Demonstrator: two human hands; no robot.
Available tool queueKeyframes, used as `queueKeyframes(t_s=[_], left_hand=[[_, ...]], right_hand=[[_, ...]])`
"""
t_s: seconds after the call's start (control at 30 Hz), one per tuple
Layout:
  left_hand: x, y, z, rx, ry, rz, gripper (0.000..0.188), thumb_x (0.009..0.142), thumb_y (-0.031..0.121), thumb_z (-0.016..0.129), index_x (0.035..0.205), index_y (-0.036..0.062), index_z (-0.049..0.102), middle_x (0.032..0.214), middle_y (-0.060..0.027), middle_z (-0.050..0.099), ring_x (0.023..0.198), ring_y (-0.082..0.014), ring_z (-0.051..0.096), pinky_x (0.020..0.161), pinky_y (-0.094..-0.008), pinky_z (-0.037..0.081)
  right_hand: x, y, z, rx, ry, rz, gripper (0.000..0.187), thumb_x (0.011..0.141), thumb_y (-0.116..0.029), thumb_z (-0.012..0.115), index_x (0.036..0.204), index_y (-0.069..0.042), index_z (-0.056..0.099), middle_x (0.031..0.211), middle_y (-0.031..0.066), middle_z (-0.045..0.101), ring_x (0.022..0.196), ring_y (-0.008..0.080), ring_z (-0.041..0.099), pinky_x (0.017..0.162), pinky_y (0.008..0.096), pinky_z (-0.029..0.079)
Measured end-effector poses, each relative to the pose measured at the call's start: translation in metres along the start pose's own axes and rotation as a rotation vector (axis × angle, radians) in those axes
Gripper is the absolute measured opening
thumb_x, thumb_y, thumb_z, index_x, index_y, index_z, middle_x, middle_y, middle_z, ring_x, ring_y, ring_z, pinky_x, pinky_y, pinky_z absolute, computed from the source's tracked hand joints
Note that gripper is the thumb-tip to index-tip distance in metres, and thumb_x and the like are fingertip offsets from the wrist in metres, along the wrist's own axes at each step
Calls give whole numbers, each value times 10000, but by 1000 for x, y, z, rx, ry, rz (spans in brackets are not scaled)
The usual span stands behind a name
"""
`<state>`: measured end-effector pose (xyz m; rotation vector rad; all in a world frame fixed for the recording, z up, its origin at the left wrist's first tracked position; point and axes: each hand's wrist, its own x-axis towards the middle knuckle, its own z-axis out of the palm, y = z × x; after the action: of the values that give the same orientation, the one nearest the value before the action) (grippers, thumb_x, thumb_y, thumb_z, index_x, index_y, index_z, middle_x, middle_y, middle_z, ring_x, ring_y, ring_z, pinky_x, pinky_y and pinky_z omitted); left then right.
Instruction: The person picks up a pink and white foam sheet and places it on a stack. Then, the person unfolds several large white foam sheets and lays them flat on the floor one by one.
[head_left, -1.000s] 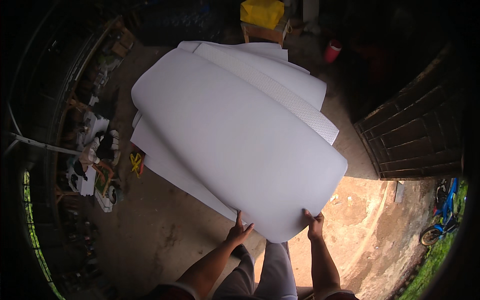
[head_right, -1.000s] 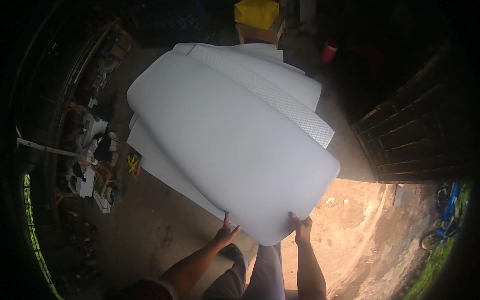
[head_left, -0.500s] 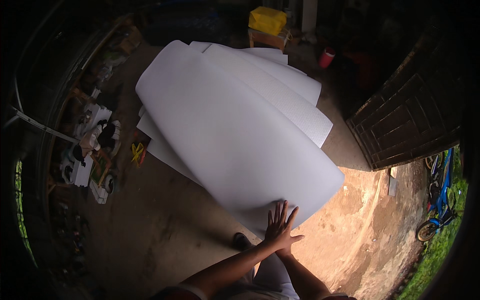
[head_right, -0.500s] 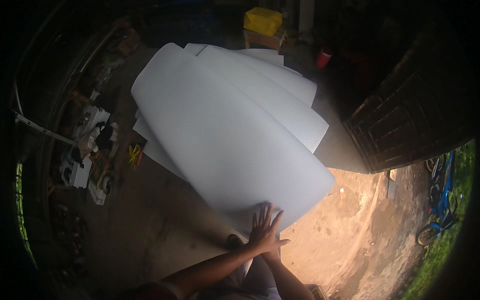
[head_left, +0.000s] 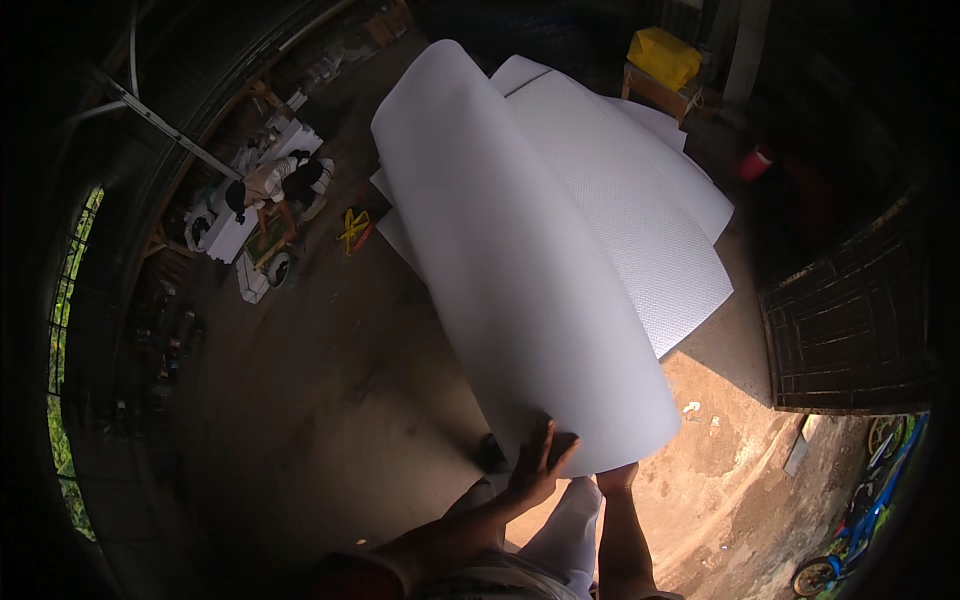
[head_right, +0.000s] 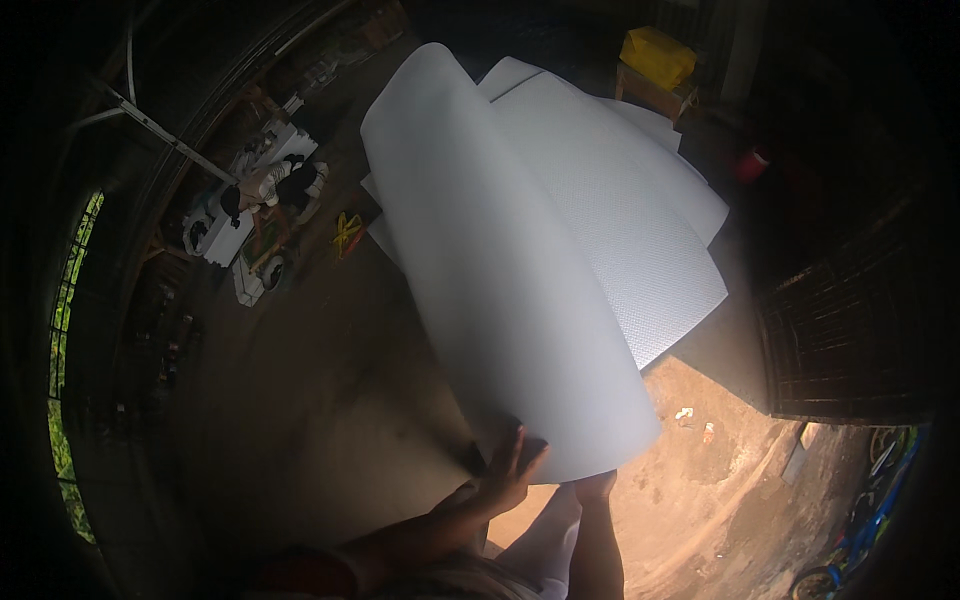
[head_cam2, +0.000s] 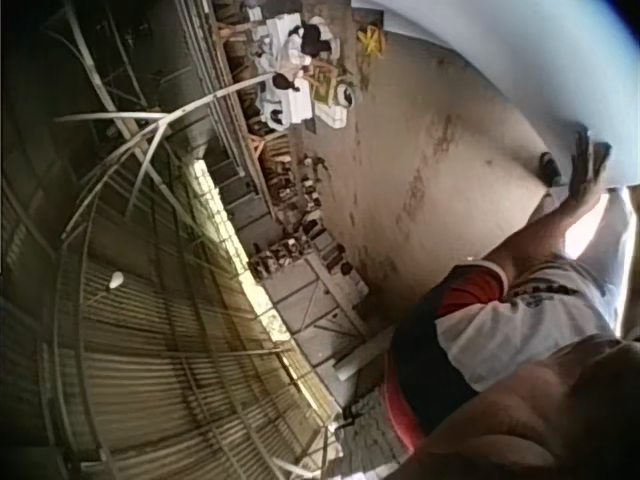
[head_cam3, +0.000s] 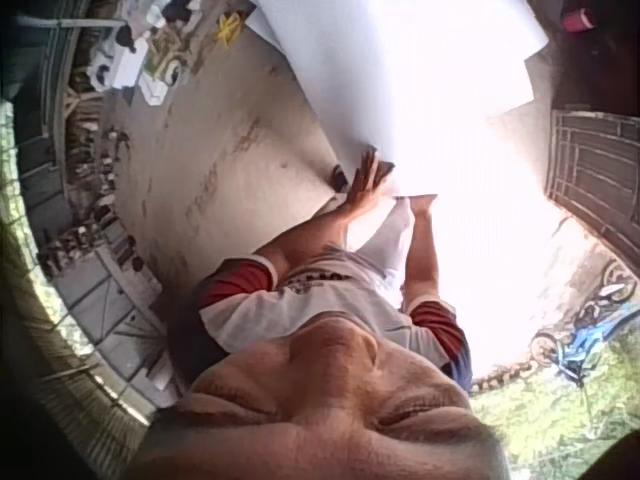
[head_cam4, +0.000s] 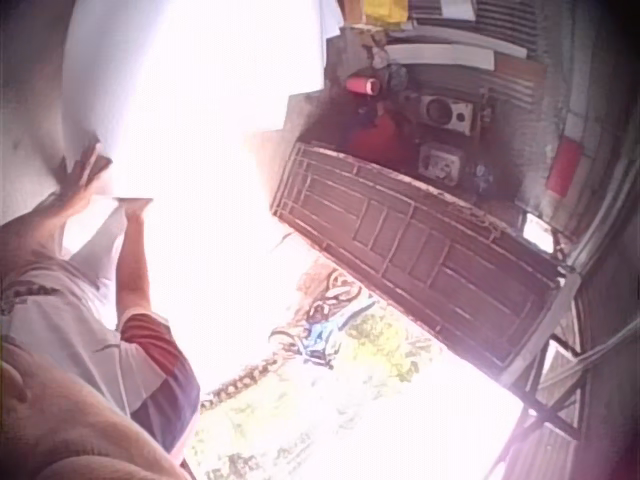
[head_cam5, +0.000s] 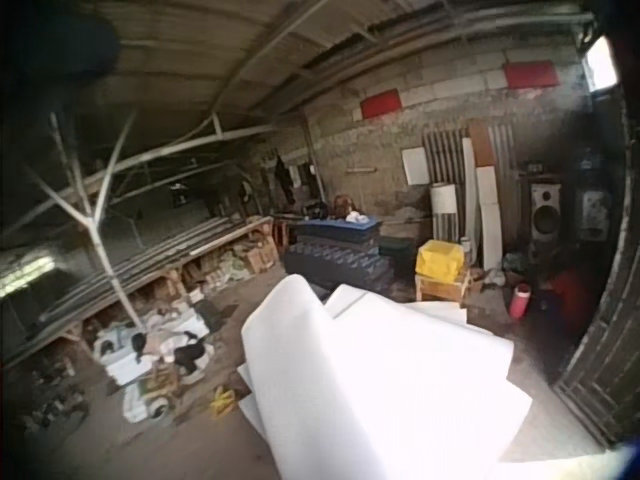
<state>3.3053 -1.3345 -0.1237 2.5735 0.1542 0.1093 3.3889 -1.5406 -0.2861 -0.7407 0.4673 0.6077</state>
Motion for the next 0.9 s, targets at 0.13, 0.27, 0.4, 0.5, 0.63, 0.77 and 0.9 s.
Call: queueKeyframes(t_s=[0.13,0.27,0.4,0.5,0.63,0.77,0.9], left_hand=[[-61,-19,4,-8,-86,-188,789,827,-56,595,1549,186,387,1614,-341,153,1417,-588,299,962,-512,532],[-73,-10,17,-54,-88,-442,767,851,-36,589,1556,138,341,1609,-321,191,1440,-517,315,930,-464,563],[-93,-9,49,-78,157,-586,683,921,27,561,1552,62,305,1550,-297,298,1354,-427,481,922,-420,569],[-64,23,16,-1157,260,-1558,587,974,138,521,1521,31,338,1398,-236,433,1257,-385,576,1027,-474,520],[-108,-7,65,-2141,796,-1673,758,993,488,552,1525,20,283,1371,-215,460,1266,-407,554,1051,-547,495],[-121,-48,75,-2535,994,-1639,801,923,731,508,1339,46,486,1189,-144,623,990,-284,675,786,-434,603],[-141,-73,86,-2305,734,-1405,415,986,581,544,952,185,663,669,39,615,518,-129,583,448,-278,483]], right_hand=[[51,-64,12,101,-87,82,679,1007,-550,407,1448,-38,468,1392,166,565,1247,332,565,1040,480,479],[62,-75,14,239,-159,130,695,952,-557,491,1419,-42,510,1338,174,602,1216,327,588,1050,491,468],[40,-88,41,44,-198,291,655,881,-475,614,1379,-54,548,1317,123,622,1221,317,587,1046,480,473],[36,-97,46,12,-224,347,615,838,-411,689,1339,-71,578,1308,85,633,1210,292,596,1034,462,485],[22,-105,67,-52,-205,407,601,818,-237,736,1361,-70,538,1314,74,607,1226,292,573,1044,453,469],[-6,-101,105,-139,-232,416,486,802,-76,746,1267,-106,606,1236,37,648,1130,231,631,984,416,520],[-38,-77,142,-292,-299,366,501,840,-24,711,1307,-59,536,1199,104,614,1139,285,612,930,463,518]])
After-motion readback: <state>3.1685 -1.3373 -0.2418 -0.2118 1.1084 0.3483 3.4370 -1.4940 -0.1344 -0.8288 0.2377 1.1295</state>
